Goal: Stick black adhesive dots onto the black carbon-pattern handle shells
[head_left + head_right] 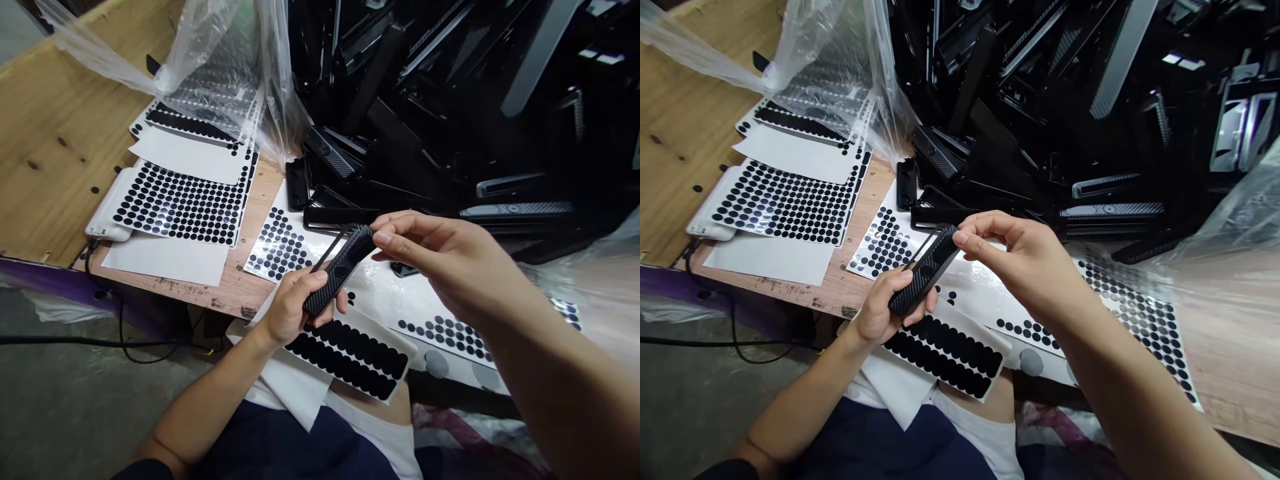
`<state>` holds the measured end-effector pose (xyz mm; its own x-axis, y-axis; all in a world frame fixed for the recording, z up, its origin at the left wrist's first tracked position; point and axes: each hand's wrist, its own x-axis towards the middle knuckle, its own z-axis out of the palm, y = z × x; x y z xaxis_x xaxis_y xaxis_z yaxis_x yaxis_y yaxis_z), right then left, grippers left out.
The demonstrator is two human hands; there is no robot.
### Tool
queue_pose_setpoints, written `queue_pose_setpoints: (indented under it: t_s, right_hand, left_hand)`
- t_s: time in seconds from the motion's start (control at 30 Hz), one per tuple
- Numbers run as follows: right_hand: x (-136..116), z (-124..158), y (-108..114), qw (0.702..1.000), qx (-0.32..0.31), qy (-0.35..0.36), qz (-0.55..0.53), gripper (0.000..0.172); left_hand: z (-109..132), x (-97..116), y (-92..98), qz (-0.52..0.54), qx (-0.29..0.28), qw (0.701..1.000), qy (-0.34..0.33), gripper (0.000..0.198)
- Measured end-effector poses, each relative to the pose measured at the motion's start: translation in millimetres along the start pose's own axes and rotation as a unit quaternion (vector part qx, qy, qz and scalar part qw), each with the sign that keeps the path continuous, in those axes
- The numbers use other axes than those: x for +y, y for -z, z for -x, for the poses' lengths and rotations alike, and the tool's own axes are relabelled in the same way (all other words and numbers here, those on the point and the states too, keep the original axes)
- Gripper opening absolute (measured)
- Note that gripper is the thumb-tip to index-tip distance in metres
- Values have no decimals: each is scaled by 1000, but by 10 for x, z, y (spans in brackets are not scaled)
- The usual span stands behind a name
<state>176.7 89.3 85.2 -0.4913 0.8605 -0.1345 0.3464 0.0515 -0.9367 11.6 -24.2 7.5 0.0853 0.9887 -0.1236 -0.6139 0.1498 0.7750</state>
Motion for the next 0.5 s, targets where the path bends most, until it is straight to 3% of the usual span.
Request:
queue_pose_setpoints:
  t_s: [0.5]
  right_hand:
    - [-14, -32, -18, 997, 6, 33, 72, 44]
  left_hand:
    - [7, 0, -2, -1, -8, 1000, -4, 40]
